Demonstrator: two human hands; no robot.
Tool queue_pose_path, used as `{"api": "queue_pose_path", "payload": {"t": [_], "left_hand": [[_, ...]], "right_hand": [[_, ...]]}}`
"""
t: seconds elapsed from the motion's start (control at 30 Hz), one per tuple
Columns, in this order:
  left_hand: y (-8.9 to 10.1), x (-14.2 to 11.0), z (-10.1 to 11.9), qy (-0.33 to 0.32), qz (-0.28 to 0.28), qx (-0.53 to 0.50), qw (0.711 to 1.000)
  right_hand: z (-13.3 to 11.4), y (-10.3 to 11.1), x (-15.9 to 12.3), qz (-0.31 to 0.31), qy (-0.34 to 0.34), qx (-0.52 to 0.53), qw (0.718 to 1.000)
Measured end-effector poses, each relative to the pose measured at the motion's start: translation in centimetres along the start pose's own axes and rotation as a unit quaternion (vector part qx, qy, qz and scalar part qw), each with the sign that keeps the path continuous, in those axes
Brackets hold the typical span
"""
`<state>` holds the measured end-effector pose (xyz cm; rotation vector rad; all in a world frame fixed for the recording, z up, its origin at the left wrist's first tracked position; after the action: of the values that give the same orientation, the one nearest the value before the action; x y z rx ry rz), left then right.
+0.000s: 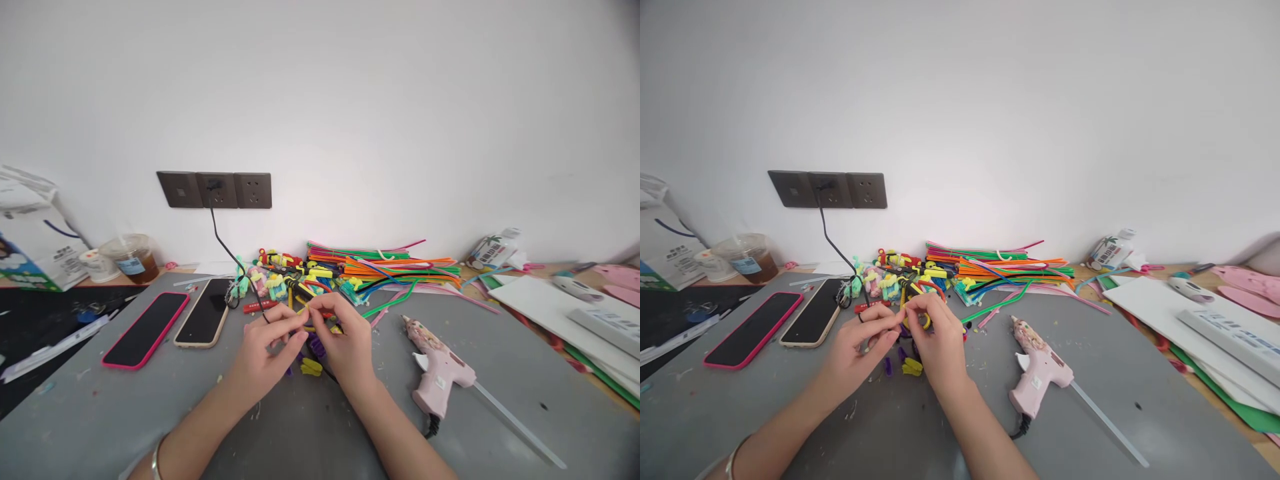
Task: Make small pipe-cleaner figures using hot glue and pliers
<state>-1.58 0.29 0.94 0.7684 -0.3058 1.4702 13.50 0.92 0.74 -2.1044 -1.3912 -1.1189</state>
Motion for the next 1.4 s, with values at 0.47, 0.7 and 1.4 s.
{"api": "queue_pose_path", "payload": {"t": [0.47, 0.7, 1.4], "left_hand": [[0.8, 0.9, -1.2, 0.243, 0.003, -0.046, 0.969], [0.7, 0.9, -1.1, 0.235, 0.0, -0.056, 0.971], [1.3, 1.3, -0.8, 0.219, -0.018, -0.036, 0.975]], "right_hand": [[0.1, 0.1, 0.3, -0.102, 0.06, 0.068, 0.991], [0.2, 0.1, 0.0, -0.12, 0.024, 0.077, 0.989], [0.0, 0.4, 0.7, -0.065, 0.01, 0.112, 0.992]]}}
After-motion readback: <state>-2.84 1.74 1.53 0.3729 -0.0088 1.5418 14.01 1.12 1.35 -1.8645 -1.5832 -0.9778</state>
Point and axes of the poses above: each hand's wrist, its own x-axis towards the middle knuckle, its own y-axis out of the back of the hand, z = x × y, the point moved 3 cm from there along x, towards the middle knuckle, and after that the axes turned 11 degrees about z, right-handed, at the moved point
